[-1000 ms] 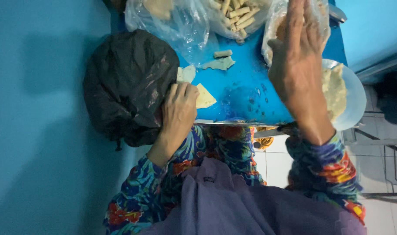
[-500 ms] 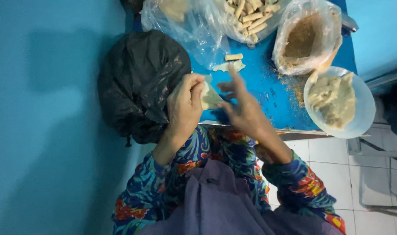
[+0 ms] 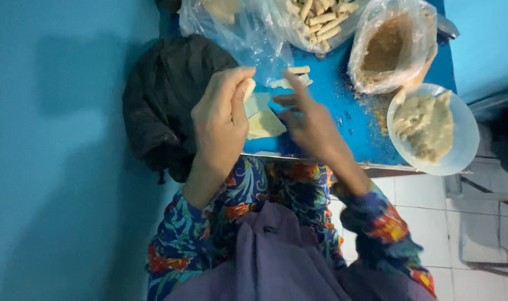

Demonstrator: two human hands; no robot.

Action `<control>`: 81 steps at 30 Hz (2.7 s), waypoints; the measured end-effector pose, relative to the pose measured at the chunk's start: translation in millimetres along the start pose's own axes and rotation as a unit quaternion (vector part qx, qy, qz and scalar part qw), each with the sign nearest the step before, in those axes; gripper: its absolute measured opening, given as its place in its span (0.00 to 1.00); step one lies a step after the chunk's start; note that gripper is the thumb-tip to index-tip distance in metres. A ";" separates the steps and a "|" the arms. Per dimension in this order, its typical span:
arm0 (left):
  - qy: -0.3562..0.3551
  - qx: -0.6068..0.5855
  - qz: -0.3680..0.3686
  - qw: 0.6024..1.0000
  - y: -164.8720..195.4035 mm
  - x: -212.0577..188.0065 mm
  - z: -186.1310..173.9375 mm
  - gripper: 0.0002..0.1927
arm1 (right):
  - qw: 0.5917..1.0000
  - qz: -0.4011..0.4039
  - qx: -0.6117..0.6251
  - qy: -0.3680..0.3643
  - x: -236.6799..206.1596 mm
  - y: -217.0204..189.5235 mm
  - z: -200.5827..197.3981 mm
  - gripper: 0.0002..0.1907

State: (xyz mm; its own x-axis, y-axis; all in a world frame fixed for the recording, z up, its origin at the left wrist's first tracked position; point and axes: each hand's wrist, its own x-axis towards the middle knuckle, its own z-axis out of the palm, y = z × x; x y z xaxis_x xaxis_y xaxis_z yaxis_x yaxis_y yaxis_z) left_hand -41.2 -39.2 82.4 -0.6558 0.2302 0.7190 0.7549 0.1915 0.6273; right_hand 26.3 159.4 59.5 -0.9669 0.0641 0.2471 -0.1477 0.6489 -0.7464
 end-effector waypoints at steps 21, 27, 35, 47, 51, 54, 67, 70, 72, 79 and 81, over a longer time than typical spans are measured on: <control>-0.159 -0.288 -0.185 0.926 -5.7 -40.7 101.9 0.10 | 0.985 0.046 0.106 0.130 -46.5 -13.4 -55.1 0.38; -0.173 -0.450 -0.318 0.817 -17.1 -60.8 110.0 0.11 | 0.932 0.151 0.318 0.083 -62.8 10.7 -48.0 0.42; -0.143 -0.511 -0.372 0.761 -13.5 -72.8 107.5 0.16 | 0.951 0.125 0.266 0.093 -57.0 12.8 -39.2 0.43; -0.259 0.007 -0.103 0.960 10.7 -77.2 65.6 0.25 | 0.988 0.114 -0.062 0.084 -52.8 7.5 -60.7 0.31; -0.281 0.060 0.066 0.955 5.2 -72.0 52.0 0.20 | 0.985 0.023 -0.121 0.117 -70.5 15.1 -66.9 0.23; -0.264 0.092 0.153 0.948 -0.7 -72.0 50.0 0.20 | 0.993 0.094 0.033 0.068 -83.7 21.5 -70.5 0.20; -0.239 0.018 0.176 0.955 -17.5 -63.5 37.3 0.11 | 0.961 0.127 -0.240 0.060 -153.8 7.0 -131.8 0.31; -0.242 0.023 0.180 0.953 -16.8 -61.0 38.2 0.11 | 0.923 0.168 -0.346 -0.025 -157.1 21.7 -160.9 0.36; -0.246 0.026 0.177 0.952 -15.8 -59.4 38.0 0.12 | 0.885 0.206 -0.407 -0.097 -151.8 36.3 -167.5 0.40; -0.240 0.005 0.190 0.952 -13.8 -56.9 34.3 0.12 | 0.841 0.207 -0.464 -0.187 -141.8 72.7 -173.8 0.40; -0.245 0.000 0.195 0.950 -14.3 -56.8 33.8 0.13 | 0.852 0.196 -0.450 -0.184 -144.6 74.0 -175.8 0.35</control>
State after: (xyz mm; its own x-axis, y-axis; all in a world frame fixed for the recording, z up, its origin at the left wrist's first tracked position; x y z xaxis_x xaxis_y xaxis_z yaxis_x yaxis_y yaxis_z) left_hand -14.5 -22.8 22.5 -0.2442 0.6994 0.6717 0.9397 -0.0002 0.3419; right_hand 191.8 331.5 77.1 -0.9297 0.2745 -0.2457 0.2600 0.9614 0.0903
